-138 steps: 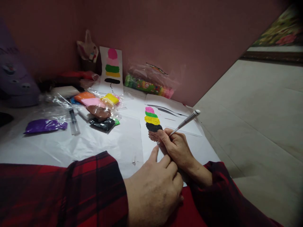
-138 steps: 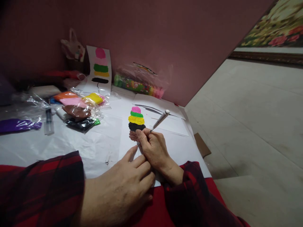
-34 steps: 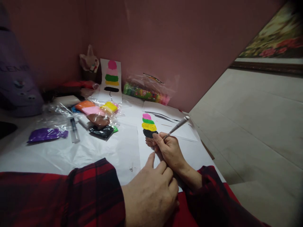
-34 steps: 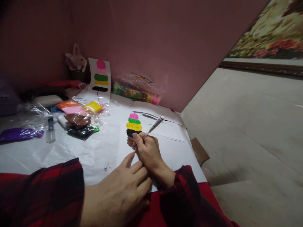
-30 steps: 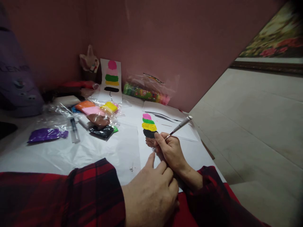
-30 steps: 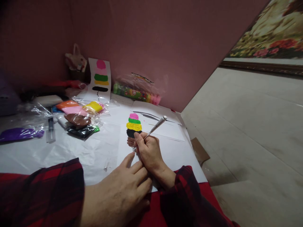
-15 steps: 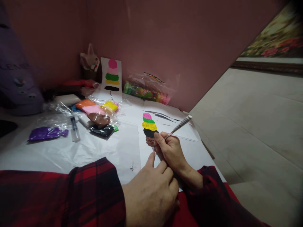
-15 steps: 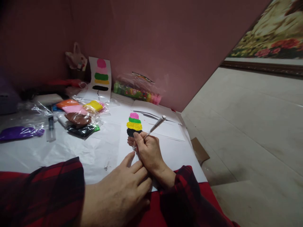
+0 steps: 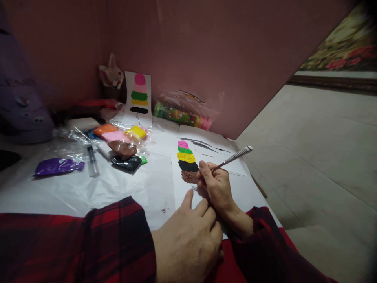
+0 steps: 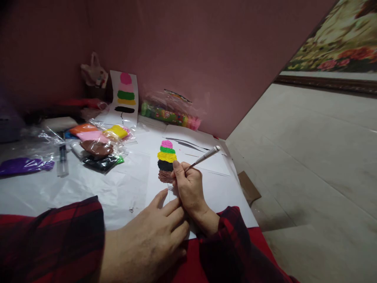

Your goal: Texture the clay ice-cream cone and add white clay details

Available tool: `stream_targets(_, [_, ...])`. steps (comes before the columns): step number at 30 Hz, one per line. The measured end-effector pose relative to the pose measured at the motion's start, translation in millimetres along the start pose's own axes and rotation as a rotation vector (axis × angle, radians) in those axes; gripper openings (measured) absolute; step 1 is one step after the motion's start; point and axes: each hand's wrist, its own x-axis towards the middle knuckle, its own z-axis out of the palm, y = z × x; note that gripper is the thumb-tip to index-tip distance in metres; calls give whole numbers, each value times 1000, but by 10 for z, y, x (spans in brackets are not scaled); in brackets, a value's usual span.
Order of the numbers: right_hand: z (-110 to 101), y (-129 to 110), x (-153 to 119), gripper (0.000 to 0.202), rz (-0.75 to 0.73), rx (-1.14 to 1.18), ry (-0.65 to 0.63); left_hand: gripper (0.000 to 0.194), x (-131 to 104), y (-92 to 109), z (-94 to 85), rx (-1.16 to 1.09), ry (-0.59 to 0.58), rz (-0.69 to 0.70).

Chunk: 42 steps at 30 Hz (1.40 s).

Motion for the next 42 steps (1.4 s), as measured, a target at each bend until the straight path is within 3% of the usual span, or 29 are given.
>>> stream_targets(9, [-55,-2,48,51,-153,24,142,30,4,17,1,17,-21,-9])
stream_targets(30, [-77,0,42,49,-173,36,136,34,20,15,-48,8,-82,-21])
stream_targets(42, [-81,18,10,48,-133,-34,36,31,4,21,-17,-7,-56,-11])
